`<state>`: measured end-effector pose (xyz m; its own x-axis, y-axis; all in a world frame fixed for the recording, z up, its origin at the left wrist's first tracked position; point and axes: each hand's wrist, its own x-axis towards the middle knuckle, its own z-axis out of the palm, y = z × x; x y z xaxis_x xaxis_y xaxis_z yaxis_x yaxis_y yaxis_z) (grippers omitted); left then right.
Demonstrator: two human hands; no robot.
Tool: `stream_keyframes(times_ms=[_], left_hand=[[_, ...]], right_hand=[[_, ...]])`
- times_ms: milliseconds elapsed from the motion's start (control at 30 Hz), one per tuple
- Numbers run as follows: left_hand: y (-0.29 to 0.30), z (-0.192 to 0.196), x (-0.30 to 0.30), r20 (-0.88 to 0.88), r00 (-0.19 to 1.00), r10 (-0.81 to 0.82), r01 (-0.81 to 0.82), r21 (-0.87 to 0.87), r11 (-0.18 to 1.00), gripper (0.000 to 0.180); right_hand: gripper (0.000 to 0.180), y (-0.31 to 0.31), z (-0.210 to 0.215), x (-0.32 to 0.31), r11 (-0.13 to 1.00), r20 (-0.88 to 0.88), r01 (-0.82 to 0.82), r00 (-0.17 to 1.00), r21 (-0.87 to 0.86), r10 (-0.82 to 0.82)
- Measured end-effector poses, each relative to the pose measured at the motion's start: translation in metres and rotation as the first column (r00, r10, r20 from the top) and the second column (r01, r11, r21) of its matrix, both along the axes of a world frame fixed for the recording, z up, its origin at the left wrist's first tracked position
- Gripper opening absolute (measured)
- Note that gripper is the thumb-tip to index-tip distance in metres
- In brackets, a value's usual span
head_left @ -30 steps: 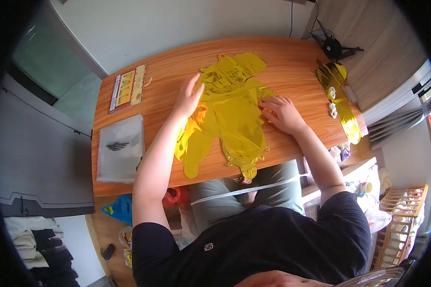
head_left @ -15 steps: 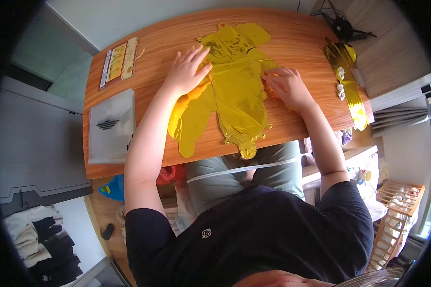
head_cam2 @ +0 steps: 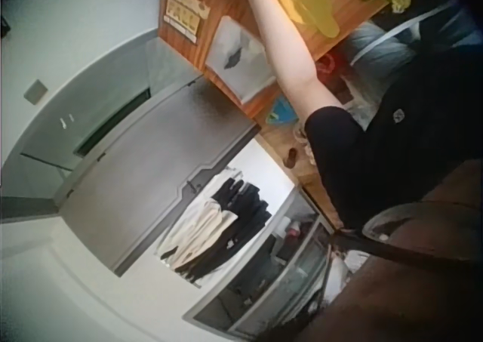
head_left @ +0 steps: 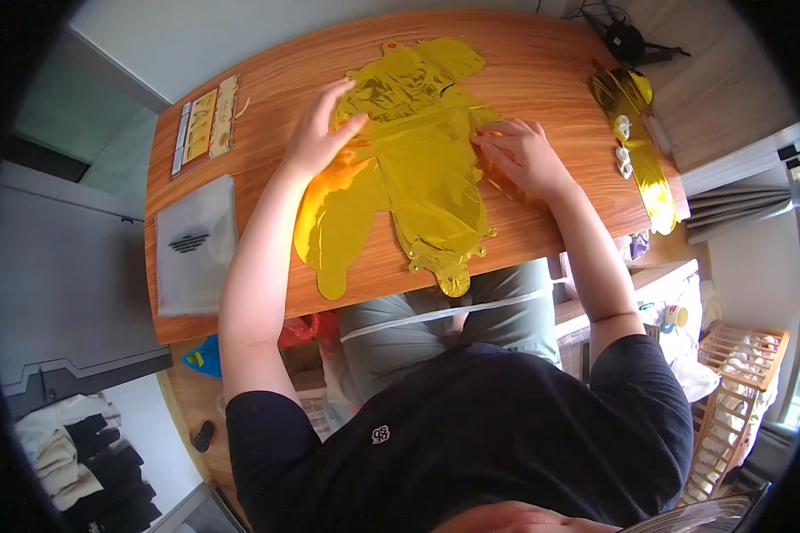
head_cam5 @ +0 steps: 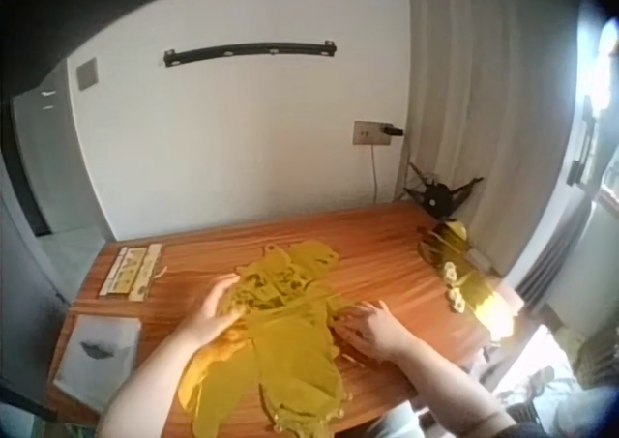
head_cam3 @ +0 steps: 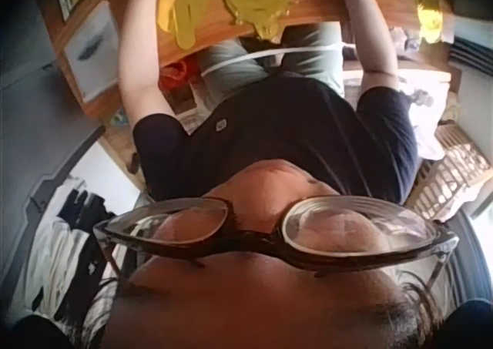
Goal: Folding a gold foil balloon into a compact square shape on a flat surface.
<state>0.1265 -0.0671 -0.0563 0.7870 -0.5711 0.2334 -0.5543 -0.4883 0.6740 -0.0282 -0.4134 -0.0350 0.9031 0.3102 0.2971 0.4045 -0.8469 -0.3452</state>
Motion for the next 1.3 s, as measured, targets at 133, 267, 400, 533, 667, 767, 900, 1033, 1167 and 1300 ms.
stream_keyframes(times_ms=[133,267,400,533,667,767,900,1033,1167,1300], left_hand=[[0.003,0.006,-0.009,0.134,0.979,0.152,-0.18,0.225,0.958,0.102],[0.001,0.011,-0.014,0.375,0.925,-0.06,-0.126,0.453,0.883,0.108],[-0.022,0.007,-0.024,0.199,0.978,0.055,-0.143,0.46,0.876,0.105],[-0.017,-0.007,-0.025,0.286,0.957,-0.044,-0.13,0.559,0.819,0.1],[-0.021,-0.005,-0.026,0.236,0.969,-0.077,-0.055,0.508,0.86,0.094],[-0.022,-0.002,-0.028,0.232,0.969,-0.081,-0.057,0.535,0.843,0.093],[-0.021,0.0,-0.031,0.221,0.973,-0.074,-0.067,0.57,0.819,0.093],[-0.021,0.0,-0.031,0.218,0.973,-0.072,-0.065,0.564,0.823,0.096],[-0.023,0.001,-0.03,0.212,0.974,-0.076,-0.061,0.571,0.819,0.096],[-0.024,0.0,-0.03,0.226,0.971,-0.077,-0.067,0.568,0.82,0.097]], right_hand=[[0.03,0.0,-0.003,-0.001,1.0,0.001,0.003,1.0,-0.022,-0.003],[0.03,-0.004,-0.002,-0.003,0.999,-0.007,0.016,1.0,-0.033,-0.016],[0.028,-0.002,-0.003,-0.005,0.998,0.023,0.006,1.0,-0.058,-0.005],[0.03,0.002,0.003,-0.005,1.0,-0.031,0.015,0.999,-0.022,-0.015],[0.027,-0.002,0.0,-0.004,1.0,-0.017,0.0,1.0,-0.008,0.0],[0.025,-0.002,0.001,-0.004,1.0,0.014,-0.014,1.0,-0.005,0.014],[0.029,0.004,0.01,-0.008,1.0,-0.056,-0.004,0.998,-0.015,0.003],[0.026,0.001,0.003,-0.005,1.0,0.012,-0.031,0.999,-0.004,0.031],[0.028,-0.006,-0.003,0.0,0.981,-0.092,0.001,0.996,0.196,0.018],[0.029,-0.007,0.001,-0.007,0.928,0.025,-0.01,1.0,0.373,0.001]])
